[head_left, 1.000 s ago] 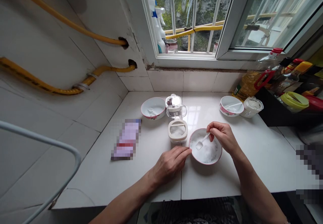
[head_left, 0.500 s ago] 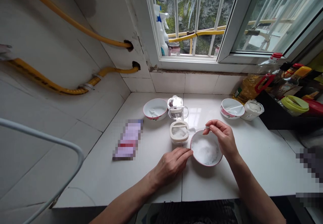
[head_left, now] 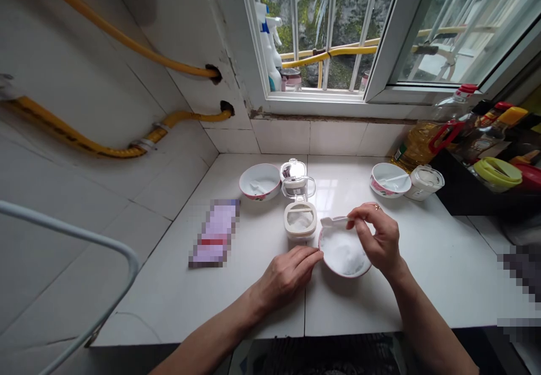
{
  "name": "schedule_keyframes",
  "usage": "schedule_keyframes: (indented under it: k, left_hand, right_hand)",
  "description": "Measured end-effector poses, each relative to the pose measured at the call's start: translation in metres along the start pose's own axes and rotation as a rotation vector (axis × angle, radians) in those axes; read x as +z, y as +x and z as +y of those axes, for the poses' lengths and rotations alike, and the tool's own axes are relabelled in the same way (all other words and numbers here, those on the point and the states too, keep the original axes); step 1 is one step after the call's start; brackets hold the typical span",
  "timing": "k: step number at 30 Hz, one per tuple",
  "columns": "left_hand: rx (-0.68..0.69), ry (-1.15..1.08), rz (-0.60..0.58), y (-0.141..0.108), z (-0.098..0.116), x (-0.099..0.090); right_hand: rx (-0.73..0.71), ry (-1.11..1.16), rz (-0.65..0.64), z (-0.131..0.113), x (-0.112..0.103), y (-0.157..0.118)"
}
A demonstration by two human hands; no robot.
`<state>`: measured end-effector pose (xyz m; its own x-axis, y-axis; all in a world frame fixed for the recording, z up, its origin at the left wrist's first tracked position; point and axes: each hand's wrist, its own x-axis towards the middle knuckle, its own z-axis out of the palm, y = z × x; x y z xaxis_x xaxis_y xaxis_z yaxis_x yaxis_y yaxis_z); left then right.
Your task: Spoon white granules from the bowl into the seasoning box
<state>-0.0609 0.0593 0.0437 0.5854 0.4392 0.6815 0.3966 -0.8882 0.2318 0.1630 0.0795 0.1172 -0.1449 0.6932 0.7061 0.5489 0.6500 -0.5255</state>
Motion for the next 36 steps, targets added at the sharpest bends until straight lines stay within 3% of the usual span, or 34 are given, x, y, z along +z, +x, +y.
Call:
schedule_keyframes:
  k: [9, 14, 17, 20, 24, 31, 36]
  left_hand:
    - [-0.024, -0.014, -0.027, -0.002, 0.0, 0.0]
    - [-0.02, -0.015, -0.026, -0.002, -0.001, 0.0]
    - [-0.021, -0.018, -0.03, -0.002, -0.001, 0.0]
    - [-0.013, -0.021, -0.022, -0.002, -0.001, 0.0]
    - [-0.025, -0.014, -0.025, -0.001, 0.0, 0.0]
    - [-0.022, -0.01, -0.029, -0.002, 0.0, 0.0]
    - [-0.027, -0.019, -0.037, -0.003, 0.0, 0.0]
  right_hand:
    - [0.313, 0.012, -0.165, 0.0, 0.005, -0.003]
    - [0.435, 0.057, -0.347, -0.006, 0.009, -0.003]
    - [0.453, 0.045, -0.313, -0.006, 0.005, -0.002]
    - [0.43, 0.041, -0.281, -0.007, 0.003, -0.001]
    - [0.366, -0.001, -0.399, -0.007, 0.004, -0.002]
    - [0.193, -0.21, -0.457, 0.0, 0.0, -0.004]
    - [0.123, -0.224, -0.47, 0.004, -0.002, -0.004]
